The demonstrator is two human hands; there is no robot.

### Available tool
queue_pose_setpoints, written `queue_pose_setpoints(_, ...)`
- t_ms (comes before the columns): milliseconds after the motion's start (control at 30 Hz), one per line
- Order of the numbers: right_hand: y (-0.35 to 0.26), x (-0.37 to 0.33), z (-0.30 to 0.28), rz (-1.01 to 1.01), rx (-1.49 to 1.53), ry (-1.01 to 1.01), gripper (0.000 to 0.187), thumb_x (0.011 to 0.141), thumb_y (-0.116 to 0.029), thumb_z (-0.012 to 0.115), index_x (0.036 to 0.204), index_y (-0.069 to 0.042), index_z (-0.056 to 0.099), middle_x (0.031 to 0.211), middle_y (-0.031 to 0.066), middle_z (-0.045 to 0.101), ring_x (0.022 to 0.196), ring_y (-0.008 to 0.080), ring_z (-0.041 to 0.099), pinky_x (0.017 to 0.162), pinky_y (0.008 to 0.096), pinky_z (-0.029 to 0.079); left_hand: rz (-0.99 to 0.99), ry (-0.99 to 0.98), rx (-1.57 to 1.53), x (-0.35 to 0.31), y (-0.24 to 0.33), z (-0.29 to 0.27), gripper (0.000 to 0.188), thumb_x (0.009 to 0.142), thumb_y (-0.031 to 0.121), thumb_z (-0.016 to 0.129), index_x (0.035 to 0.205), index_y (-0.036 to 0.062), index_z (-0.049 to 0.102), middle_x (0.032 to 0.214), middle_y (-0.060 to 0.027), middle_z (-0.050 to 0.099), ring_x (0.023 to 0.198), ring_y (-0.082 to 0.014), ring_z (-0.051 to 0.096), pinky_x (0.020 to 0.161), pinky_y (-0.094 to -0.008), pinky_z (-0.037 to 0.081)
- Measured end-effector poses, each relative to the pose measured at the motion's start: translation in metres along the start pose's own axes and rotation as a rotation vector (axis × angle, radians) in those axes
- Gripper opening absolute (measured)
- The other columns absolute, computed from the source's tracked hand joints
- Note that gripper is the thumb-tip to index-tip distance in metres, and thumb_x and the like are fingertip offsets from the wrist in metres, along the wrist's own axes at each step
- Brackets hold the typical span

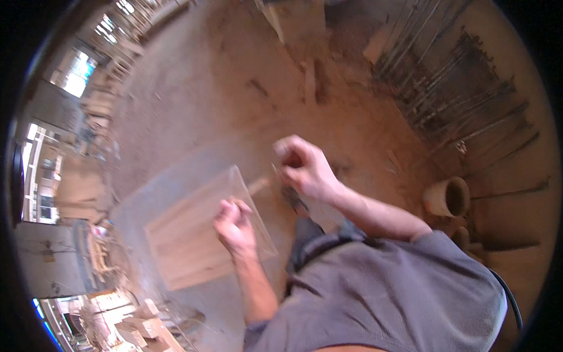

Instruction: The person picks up a thin wooden strip and places it on a larger wooden board. They use a mallet to tap the strip into a groove on the board. Afterward, they use an angle grinder with a sanding disc to smooth the surface of the strip. Finally, they dip the strip into a bucket of white powder.

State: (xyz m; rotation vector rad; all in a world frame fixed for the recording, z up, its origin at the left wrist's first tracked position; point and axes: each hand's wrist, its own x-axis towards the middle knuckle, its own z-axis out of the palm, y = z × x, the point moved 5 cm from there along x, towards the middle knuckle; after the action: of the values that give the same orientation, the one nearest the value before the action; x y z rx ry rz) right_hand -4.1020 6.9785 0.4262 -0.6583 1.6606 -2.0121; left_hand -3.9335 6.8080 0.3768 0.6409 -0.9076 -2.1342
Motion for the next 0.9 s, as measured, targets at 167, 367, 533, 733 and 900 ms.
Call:
queue_pose_setpoints(167,0.025,0.155,0.039,0.132,-0.021,-0.047,0.021,0.090,0.003,0.067,0.110,0.000,0.062,0.087,0.0049,0.068,0.076,0.0105,0.064,0.072,0.0259,0.054,0.074,-0.061,-0.059,0.163,0.015,0.003,0.023,0.091,-0.007,0.061,0.106,0.0072,0.072,0.103,-0.0172,0.073,0.082,-0.0248,0.069,0.075,-0.0353,0.058)
queue_pose_setpoints(367,0.045,0.295,0.086,0.354,-0.115,-0.067,0.006,0.092,0.002,0.067,0.098,0.003,0.068,0.081,0.0047,0.067,0.073,0.0102,0.062,0.066,0.0252,0.052,0.049,-0.044,0.033,0.320,0.039,0.015,0.023,0.093,-0.006,0.061,0.109,0.0070,0.071,0.102,-0.0160,0.074,0.080,-0.0231,0.070,0.076,-0.0356,0.058)
queue_pose_setpoints(533,0.075,0.388,0.117,0.233,-0.132,-0.101,0.003,0.092,0.002,0.067,0.095,0.003,0.068,0.077,0.0019,0.064,0.068,0.0087,0.056,0.062,0.0248,0.048,0.115,-0.117,0.328,0.404,0.054,0.022,0.026,0.089,-0.006,0.068,0.114,0.0007,0.069,0.099,-0.0110,0.070,0.078,-0.0176,0.065,0.074,-0.0316,0.055)
queue_pose_setpoints(733,0.108,0.543,0.175,0.362,-0.272,-0.308,0.007,0.090,-0.002,0.070,0.094,0.003,0.068,0.078,0.0006,0.063,0.070,0.0065,0.056,0.062,0.0228,0.047,0.090,0.127,0.196,0.537,0.076,0.000,0.023,0.090,-0.004,0.067,0.113,-0.0016,0.067,0.091,-0.0155,0.071,0.073,-0.0219,0.066,0.069,-0.0348,0.056)
queue_pose_setpoints(900,0.128,0.630,0.244,0.451,-0.317,-0.426,0.012,0.089,-0.009,0.071,0.090,0.002,0.069,0.071,0.0003,0.061,0.062,0.0069,0.053,0.055,0.0243,0.042,0.126,0.467,0.002,0.589,0.110,-0.043,0.024,0.095,0.006,0.063,0.118,-0.0014,0.064,0.092,-0.0182,0.073,0.070,-0.0256,0.067,0.063,-0.0383,0.055)
